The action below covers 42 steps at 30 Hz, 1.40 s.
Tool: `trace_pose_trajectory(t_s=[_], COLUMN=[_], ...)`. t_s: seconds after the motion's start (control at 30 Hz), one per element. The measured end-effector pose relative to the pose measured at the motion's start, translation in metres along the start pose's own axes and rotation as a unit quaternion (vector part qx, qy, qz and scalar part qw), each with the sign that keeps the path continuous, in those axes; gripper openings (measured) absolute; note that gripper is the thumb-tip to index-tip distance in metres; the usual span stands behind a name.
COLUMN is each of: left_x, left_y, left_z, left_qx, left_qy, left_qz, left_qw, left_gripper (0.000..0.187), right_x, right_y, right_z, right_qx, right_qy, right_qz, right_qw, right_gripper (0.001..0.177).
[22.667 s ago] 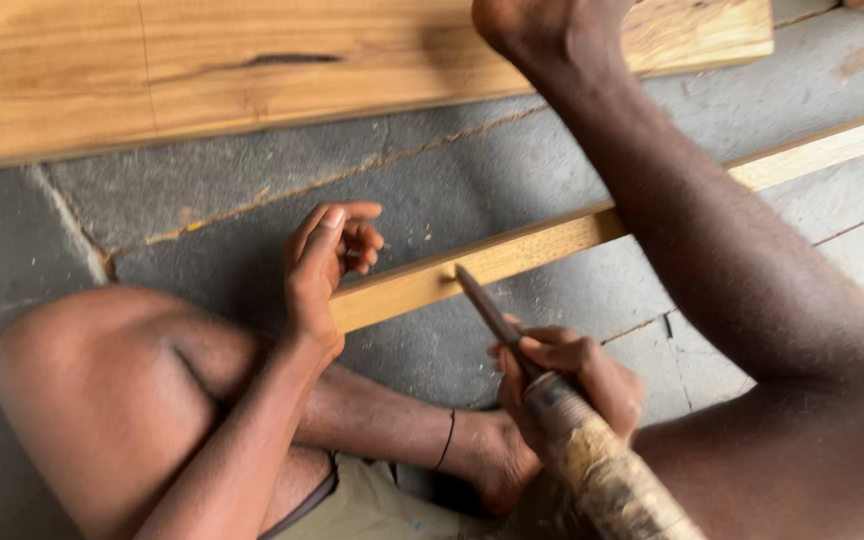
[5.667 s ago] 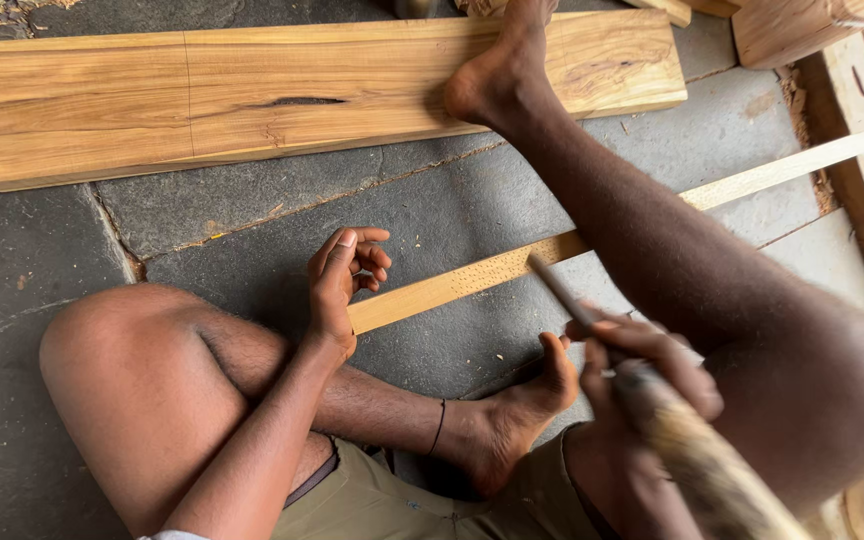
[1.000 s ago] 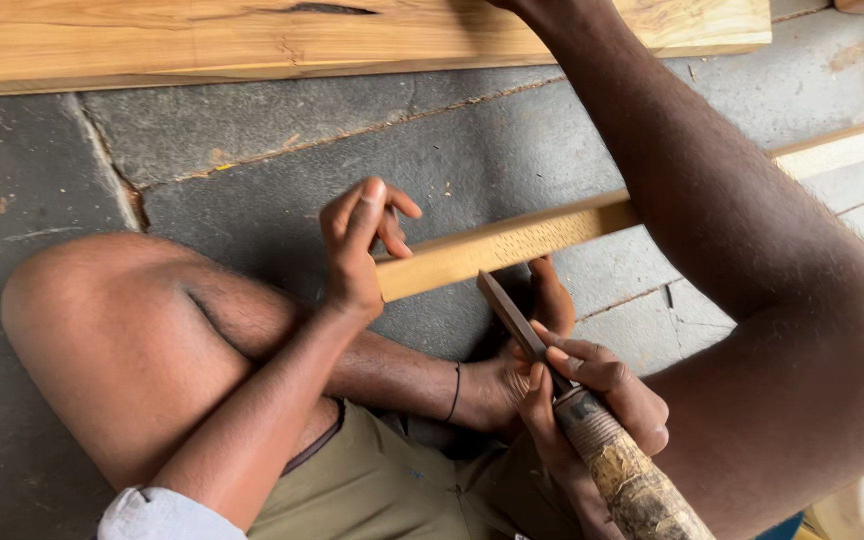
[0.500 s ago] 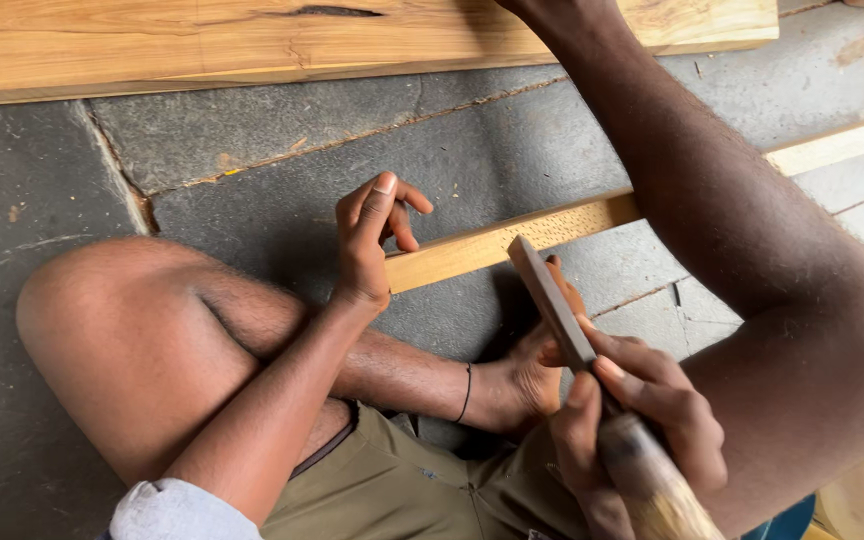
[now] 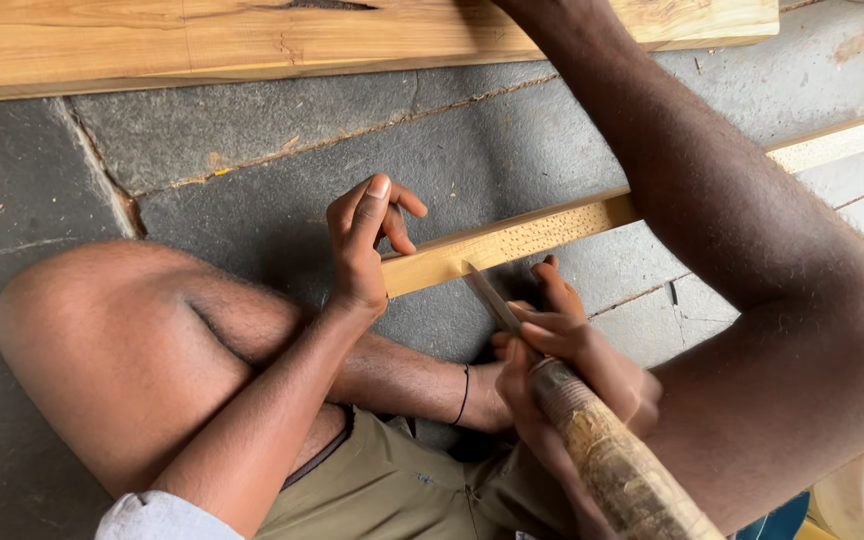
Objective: The person sits on the floor and uses a chisel and mallet to carve a series of small holes into a long wooden plank. They hold the plank steady with their left hand and foot while striking the chisel with the mallet in their right hand.
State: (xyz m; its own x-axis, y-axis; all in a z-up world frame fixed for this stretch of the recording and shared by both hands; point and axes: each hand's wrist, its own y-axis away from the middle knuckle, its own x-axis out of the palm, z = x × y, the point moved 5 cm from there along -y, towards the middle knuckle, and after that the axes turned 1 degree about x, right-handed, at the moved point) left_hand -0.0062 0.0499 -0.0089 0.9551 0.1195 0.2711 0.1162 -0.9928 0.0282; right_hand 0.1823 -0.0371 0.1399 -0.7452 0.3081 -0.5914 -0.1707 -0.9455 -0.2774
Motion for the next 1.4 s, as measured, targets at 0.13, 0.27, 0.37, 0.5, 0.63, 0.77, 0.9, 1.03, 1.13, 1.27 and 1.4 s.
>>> trace_pose_trajectory(t_s=[0.13, 0.27, 0.37, 0.5, 0.63, 0.77, 0.9, 1.03, 1.13, 1.27, 1.4], left_x=[-0.001, 0.000, -0.001, 0.000, 0.000, -0.001, 0.000, -0.001, -0.003, -0.001, -0.003], left_y=[0.000, 0.000, -0.001, -0.001, 0.000, -0.001, -0.002, 0.000, 0.001, -0.001, 0.002], left_z=[-0.001, -0.003, 0.000, -0.003, 0.000, 0.000, -0.002, 0.001, 0.003, 0.003, 0.005], left_qx=[0.000, 0.016, -0.006, 0.008, 0.005, 0.007, 0.005, 0.022, 0.021, -0.004, -0.002], left_qy=[-0.003, 0.003, -0.003, 0.002, 0.012, 0.004, 0.010, 0.004, 0.001, 0.029, 0.009], left_qz=[-0.001, -0.004, 0.002, -0.001, -0.001, 0.001, -0.007, -0.003, -0.001, -0.011, -0.006], left_qw=[1.000, 1.000, 1.000, 1.000, 1.000, 1.000, 1.000, 1.000, 1.000, 1.000, 1.000], left_gripper=[0.058, 0.058, 0.056, 0.057, 0.056, 0.056, 0.057, 0.057, 0.057, 0.057, 0.057], right_x=[-0.004, -0.028, -0.014, 0.040, -0.021, -0.024, 0.035, -0.006, -0.009, 0.031, 0.007], right_y=[0.000, 0.004, 0.011, 0.020, -0.006, 0.002, 0.022, 0.019, 0.018, 0.013, 0.019], right_z=[0.015, 0.053, 0.016, -0.039, 0.051, 0.039, -0.059, -0.009, -0.005, -0.034, -0.027], right_qx=[-0.050, -0.122, 0.086, 0.443, -0.131, -0.143, 0.319, -0.033, -0.038, 0.022, 0.037], right_qy=[-0.006, -0.004, -0.007, 0.038, 0.013, 0.005, 0.043, -0.053, -0.044, -0.049, -0.136], right_qz=[0.004, -0.013, -0.163, -0.392, 0.000, 0.002, -0.303, -0.093, -0.066, -0.134, -0.217], right_qw=[0.999, 0.992, 0.983, 0.805, 0.991, 0.990, 0.897, 0.994, 0.996, 0.990, 0.966], right_gripper=[0.035, 0.042, 0.035, 0.035, 0.043, 0.053, 0.038, 0.033, 0.029, 0.025, 0.022])
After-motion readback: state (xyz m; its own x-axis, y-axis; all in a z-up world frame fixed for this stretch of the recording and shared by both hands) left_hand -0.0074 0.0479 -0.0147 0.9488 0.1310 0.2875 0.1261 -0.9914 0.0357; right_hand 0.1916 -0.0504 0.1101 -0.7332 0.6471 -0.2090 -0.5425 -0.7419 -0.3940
